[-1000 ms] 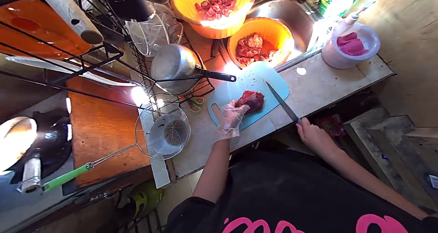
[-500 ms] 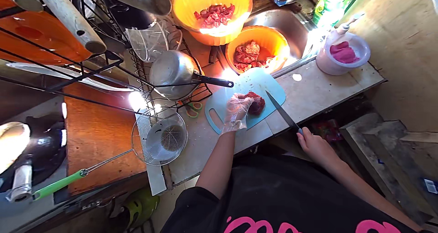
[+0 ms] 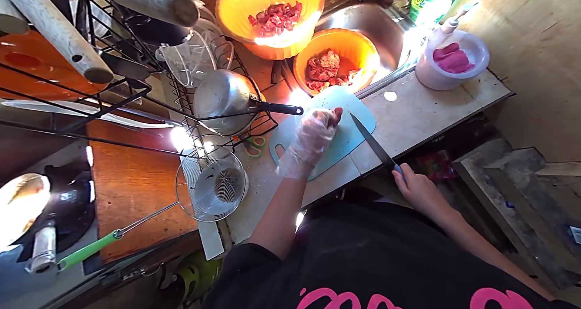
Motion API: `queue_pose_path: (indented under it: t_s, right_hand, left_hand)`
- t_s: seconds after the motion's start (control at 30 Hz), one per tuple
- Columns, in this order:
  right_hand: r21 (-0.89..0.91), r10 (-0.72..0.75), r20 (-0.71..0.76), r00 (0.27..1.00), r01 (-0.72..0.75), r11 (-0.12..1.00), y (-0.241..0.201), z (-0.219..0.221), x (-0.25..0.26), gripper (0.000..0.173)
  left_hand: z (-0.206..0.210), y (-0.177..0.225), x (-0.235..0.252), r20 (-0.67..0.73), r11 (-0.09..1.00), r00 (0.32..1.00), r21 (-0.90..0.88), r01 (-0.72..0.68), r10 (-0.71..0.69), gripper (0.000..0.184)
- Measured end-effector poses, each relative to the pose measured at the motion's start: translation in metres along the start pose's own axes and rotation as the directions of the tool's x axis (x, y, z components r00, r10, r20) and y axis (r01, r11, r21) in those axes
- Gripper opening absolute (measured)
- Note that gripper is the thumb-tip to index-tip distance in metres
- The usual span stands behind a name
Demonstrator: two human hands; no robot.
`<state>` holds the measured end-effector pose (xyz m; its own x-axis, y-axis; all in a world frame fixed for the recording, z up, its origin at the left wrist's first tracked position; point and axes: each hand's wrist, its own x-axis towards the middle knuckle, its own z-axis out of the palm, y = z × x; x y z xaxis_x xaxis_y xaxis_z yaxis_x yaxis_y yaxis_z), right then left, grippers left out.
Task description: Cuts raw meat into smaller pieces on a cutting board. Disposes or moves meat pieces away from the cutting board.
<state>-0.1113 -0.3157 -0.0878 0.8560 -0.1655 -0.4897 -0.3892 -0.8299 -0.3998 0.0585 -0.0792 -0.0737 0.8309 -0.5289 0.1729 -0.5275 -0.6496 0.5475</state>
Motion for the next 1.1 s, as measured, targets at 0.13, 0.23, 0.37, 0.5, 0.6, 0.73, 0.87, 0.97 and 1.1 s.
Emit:
queue_pose_path:
  t_s: [0.13,0.23,0.37,0.5,0.6,0.73,0.87,0.97,1.1]
  right_hand:
    - [0.002,-0.039,-0.047,0.998,0.039,0.999,0.001,-0.003,0.001,0.039]
    - [-0.004,-0.080,-0.078,0.994,0.080,0.997,-0.001,-0.003,-0.002,0.040]
    - [-0.014,-0.164,-0.094,0.982,0.163,0.986,-0.017,-0.004,-0.001,0.041]
    - [-0.022,-0.248,-0.105,0.963,0.247,0.969,-0.035,0.001,0.005,0.042]
    - [-0.047,-0.215,-0.032,0.976,0.213,0.976,-0.041,0.005,0.010,0.042]
    - [-0.039,-0.174,-0.043,0.984,0.172,0.984,-0.027,0.006,0.009,0.041]
    - [0.005,-0.139,-0.112,0.984,0.141,0.990,-0.010,0.003,0.003,0.041]
    - [0.037,-0.092,-0.120,0.989,0.097,0.995,-0.005,0.001,0.003,0.042]
    - [0.050,-0.039,-0.065,0.997,0.042,0.998,-0.008,-0.001,0.004,0.041]
  left_hand:
    - [0.054,-0.023,-0.042,-0.025,0.994,0.999,0.103,-0.031,0.033,0.019]
    - [0.055,-0.019,-0.072,-0.038,0.978,0.978,-0.035,0.206,-0.207,0.025]
    - [0.043,-0.023,-0.063,-0.038,0.880,0.889,-0.170,0.445,-0.457,0.046]
    - [0.030,-0.016,-0.027,0.156,0.786,0.806,-0.182,0.591,-0.570,0.069]
    - [0.040,-0.010,-0.016,0.158,0.766,0.797,-0.222,0.604,-0.583,0.058]
    - [0.050,-0.010,-0.010,0.181,0.796,0.809,-0.157,0.585,-0.559,0.076]
    - [0.041,-0.001,-0.003,0.274,0.610,0.735,-0.421,0.672,-0.620,0.063]
    - [0.037,0.004,0.004,0.316,0.534,0.698,-0.469,0.704,-0.643,0.059]
    - [0.042,-0.001,0.011,0.332,0.568,0.713,-0.438,0.696,-0.618,0.058]
